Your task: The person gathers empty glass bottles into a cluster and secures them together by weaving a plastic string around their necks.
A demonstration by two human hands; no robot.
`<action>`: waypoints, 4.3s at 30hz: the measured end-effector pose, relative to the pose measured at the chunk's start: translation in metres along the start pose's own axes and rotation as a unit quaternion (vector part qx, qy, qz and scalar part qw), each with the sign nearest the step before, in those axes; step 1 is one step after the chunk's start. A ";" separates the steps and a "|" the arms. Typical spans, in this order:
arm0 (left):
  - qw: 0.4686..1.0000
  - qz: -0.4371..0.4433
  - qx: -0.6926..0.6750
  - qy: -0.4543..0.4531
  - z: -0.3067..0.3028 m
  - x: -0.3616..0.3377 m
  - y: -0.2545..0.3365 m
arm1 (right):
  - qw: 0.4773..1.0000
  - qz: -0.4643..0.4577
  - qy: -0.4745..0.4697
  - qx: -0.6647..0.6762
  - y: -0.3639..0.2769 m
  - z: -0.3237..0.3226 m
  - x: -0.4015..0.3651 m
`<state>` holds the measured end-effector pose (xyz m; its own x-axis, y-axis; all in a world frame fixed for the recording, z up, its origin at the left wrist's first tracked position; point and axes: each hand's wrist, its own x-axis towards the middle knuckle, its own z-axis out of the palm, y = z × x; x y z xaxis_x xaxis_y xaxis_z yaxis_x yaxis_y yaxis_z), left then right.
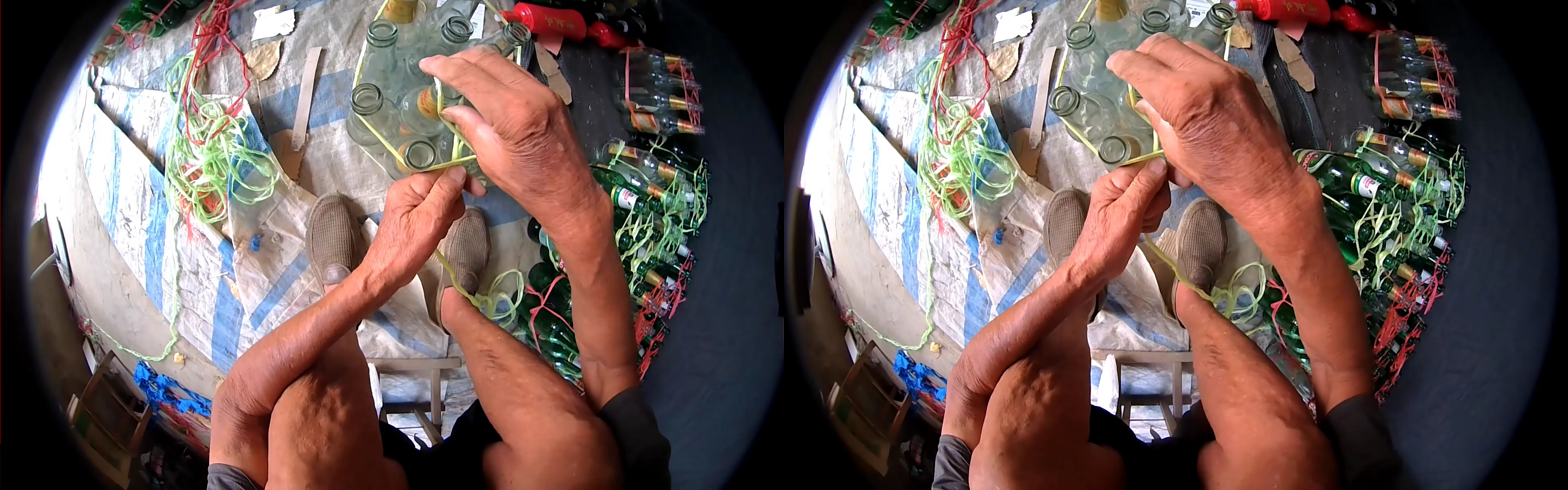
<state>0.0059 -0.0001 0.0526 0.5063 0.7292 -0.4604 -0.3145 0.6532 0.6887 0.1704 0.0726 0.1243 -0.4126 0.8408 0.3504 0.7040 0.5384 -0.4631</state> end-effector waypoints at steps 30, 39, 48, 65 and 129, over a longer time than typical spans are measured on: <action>0.987 0.050 0.152 0.021 -0.017 -0.020 -0.003 | 0.985 0.104 -0.122 0.068 0.008 -0.018 0.020; 0.987 0.057 0.134 0.062 -0.022 -0.026 0.004 | 0.989 0.115 -0.055 0.070 -0.008 -0.008 -0.015; 0.944 0.117 0.294 0.098 -0.024 -0.034 0.015 | 0.979 0.140 -0.071 0.133 -0.005 -0.007 -0.031; 0.830 0.196 0.518 0.061 -0.014 -0.046 0.063 | 0.982 0.110 -0.033 0.153 0.002 0.000 -0.038; 0.872 0.237 0.372 0.213 -0.024 -0.025 0.051 | 0.975 0.152 0.008 0.162 -0.005 0.014 -0.039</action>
<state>-0.0423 0.0201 0.0859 0.0663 0.9943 -0.0829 0.2815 0.0610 0.9576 0.1753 0.0376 0.1015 -0.2021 0.9648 0.1684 0.5714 0.2558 -0.7798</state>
